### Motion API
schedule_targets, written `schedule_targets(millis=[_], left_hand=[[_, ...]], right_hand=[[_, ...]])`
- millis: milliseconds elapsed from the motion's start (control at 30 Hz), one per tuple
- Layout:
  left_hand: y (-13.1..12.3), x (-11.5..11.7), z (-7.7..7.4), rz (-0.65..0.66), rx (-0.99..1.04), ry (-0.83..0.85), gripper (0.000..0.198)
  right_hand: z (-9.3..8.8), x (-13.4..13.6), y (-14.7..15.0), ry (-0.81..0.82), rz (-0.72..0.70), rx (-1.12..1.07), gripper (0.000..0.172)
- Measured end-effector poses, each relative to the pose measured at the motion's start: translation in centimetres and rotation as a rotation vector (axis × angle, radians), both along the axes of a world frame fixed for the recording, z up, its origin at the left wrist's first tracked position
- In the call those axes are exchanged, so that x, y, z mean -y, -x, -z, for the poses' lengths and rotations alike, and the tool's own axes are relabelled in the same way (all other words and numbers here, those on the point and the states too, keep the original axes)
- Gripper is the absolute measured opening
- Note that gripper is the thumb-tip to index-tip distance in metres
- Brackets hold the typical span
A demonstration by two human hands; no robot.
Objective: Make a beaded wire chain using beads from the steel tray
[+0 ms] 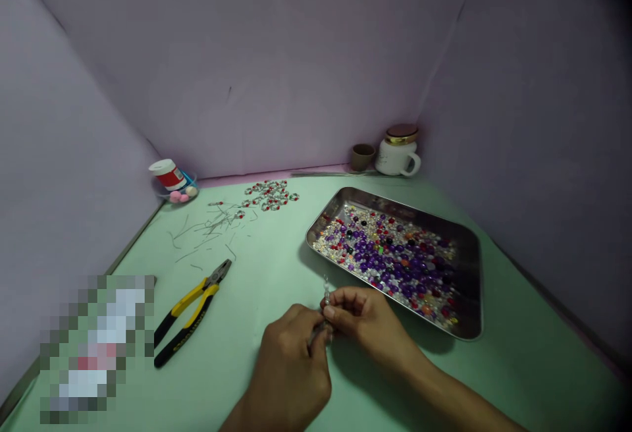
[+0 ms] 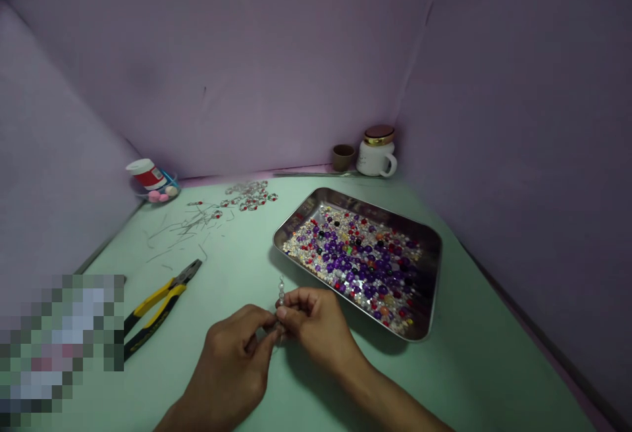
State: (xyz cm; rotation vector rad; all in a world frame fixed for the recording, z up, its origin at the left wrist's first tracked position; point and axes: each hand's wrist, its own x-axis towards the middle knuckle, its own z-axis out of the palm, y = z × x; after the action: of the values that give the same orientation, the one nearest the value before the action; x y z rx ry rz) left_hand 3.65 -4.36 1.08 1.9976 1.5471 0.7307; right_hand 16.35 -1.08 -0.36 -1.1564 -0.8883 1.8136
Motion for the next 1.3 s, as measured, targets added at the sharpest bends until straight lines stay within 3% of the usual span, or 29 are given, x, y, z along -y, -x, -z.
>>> schedule_targets(millis=[200, 333, 567, 700, 1033, 1300], left_hand=[[0.2, -0.4, -0.2, -0.076, 0.015, 0.139, 0.015], [0.1, -0.6, -0.4, -0.118, 0.06, 0.199, 0.015], [-0.2, -1.1, -0.7, -0.2, 0.367, 0.487, 0.008], [0.1, -1.4, -0.9, -0.173, 0.524, 0.697, 0.007], [0.2, -1.6, -1.7, -0.197, 0.449, 0.557, 0.01], [0.2, -1.9, -1.6, -0.279, 0.552, 0.567, 0.007]], right_hand=[[0.3, 0.0, -0.1, -0.048, -0.025, 0.027, 0.017], [0.1, 0.0, -0.2, -0.021, -0.05, 0.003, 0.022], [0.0, 0.1, -0.3, -0.007, -0.037, 0.053, 0.022], [-0.3, 0.1, -0.3, -0.027, -0.027, 0.101, 0.02], [-0.9, 0.7, -0.5, -0.214, -0.093, 0.274, 0.008], [-1.2, 0.5, -0.9, -0.379, -0.168, 0.358, 0.013]])
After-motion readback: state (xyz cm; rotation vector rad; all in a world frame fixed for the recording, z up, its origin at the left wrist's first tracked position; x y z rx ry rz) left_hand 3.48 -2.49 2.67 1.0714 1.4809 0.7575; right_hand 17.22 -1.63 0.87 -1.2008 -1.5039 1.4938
